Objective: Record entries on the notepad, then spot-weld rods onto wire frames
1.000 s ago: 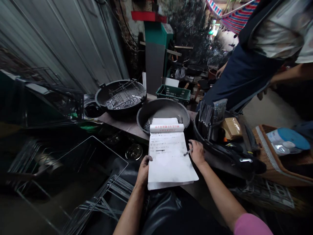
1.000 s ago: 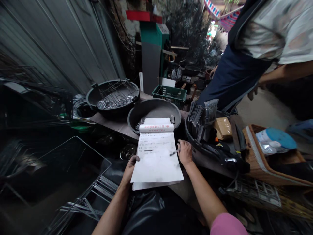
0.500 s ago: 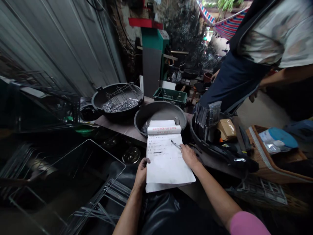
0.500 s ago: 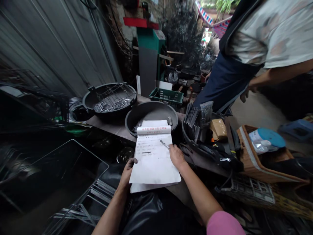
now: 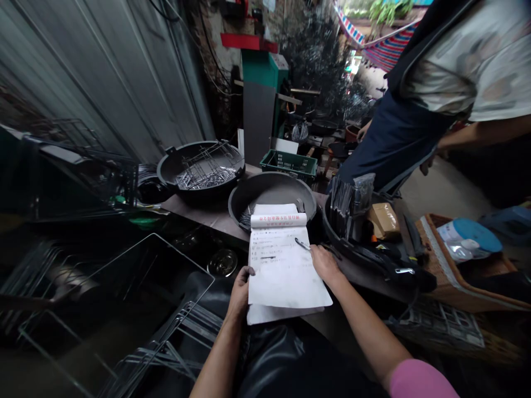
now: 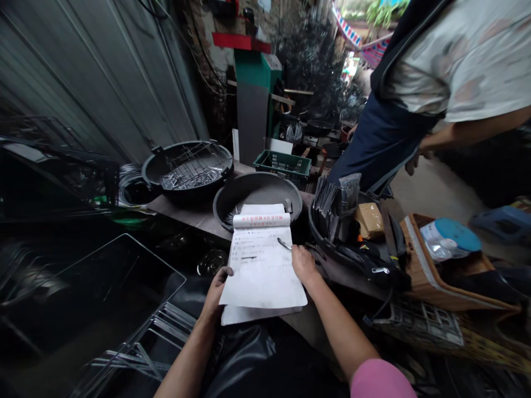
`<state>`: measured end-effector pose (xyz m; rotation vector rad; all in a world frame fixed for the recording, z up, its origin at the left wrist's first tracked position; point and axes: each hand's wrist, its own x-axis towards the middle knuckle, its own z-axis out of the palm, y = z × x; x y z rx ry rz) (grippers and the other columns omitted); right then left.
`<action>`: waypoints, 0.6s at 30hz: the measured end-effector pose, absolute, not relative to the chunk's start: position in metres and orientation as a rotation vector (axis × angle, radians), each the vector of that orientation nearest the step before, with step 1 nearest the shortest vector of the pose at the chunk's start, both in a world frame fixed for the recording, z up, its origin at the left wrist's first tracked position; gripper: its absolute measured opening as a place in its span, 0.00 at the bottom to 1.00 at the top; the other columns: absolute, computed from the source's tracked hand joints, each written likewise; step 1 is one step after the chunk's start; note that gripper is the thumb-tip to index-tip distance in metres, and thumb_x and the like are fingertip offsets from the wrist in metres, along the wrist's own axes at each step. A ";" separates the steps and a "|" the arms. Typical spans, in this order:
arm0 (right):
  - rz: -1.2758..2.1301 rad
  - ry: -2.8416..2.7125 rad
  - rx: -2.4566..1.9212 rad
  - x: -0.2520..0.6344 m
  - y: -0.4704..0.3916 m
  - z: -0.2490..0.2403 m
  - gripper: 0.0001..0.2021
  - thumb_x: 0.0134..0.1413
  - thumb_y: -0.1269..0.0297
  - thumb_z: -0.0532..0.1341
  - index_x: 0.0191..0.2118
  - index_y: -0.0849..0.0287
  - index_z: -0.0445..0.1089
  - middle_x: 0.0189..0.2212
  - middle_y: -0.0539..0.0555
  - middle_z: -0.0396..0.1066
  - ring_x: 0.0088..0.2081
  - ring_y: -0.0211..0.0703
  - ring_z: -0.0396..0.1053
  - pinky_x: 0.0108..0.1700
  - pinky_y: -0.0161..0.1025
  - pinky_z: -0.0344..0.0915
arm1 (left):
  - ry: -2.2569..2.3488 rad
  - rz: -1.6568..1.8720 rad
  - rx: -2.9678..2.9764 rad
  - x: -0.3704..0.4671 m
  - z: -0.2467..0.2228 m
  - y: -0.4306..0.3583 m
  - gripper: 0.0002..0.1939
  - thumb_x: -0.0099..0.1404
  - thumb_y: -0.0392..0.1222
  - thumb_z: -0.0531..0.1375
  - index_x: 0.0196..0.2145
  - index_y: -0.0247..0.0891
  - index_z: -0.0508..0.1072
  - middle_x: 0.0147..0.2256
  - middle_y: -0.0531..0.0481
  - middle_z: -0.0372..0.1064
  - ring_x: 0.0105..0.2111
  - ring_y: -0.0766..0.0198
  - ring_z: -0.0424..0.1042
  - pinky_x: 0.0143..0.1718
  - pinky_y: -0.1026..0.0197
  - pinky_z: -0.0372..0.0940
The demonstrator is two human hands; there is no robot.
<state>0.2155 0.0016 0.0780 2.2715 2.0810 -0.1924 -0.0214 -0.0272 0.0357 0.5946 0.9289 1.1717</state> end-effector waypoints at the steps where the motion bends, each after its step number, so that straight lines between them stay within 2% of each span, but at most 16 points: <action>1: -0.191 2.074 2.277 0.217 0.001 0.078 0.14 0.60 0.68 0.44 0.43 0.61 0.64 0.37 0.58 0.67 0.39 0.42 0.66 0.38 0.34 0.58 | 0.924 1.167 0.595 -0.022 0.035 -0.027 0.21 0.40 0.40 0.66 0.26 0.39 0.56 0.21 0.58 0.65 0.16 0.70 0.64 0.16 0.69 0.58; 8: -0.134 2.038 2.297 0.223 0.000 0.076 0.13 0.60 0.68 0.44 0.40 0.61 0.64 0.36 0.57 0.67 0.38 0.42 0.66 0.36 0.35 0.57 | 0.923 1.155 0.608 -0.023 0.031 -0.028 0.20 0.42 0.39 0.66 0.26 0.39 0.56 0.20 0.58 0.64 0.16 0.70 0.63 0.16 0.70 0.57; 18: 0.029 2.079 2.275 0.211 0.004 0.091 0.12 0.59 0.66 0.47 0.42 0.57 0.65 0.36 0.56 0.65 0.38 0.43 0.65 0.35 0.36 0.56 | 0.924 1.154 0.629 -0.023 0.029 -0.027 0.20 0.41 0.39 0.66 0.27 0.39 0.56 0.20 0.59 0.63 0.16 0.71 0.62 0.16 0.70 0.56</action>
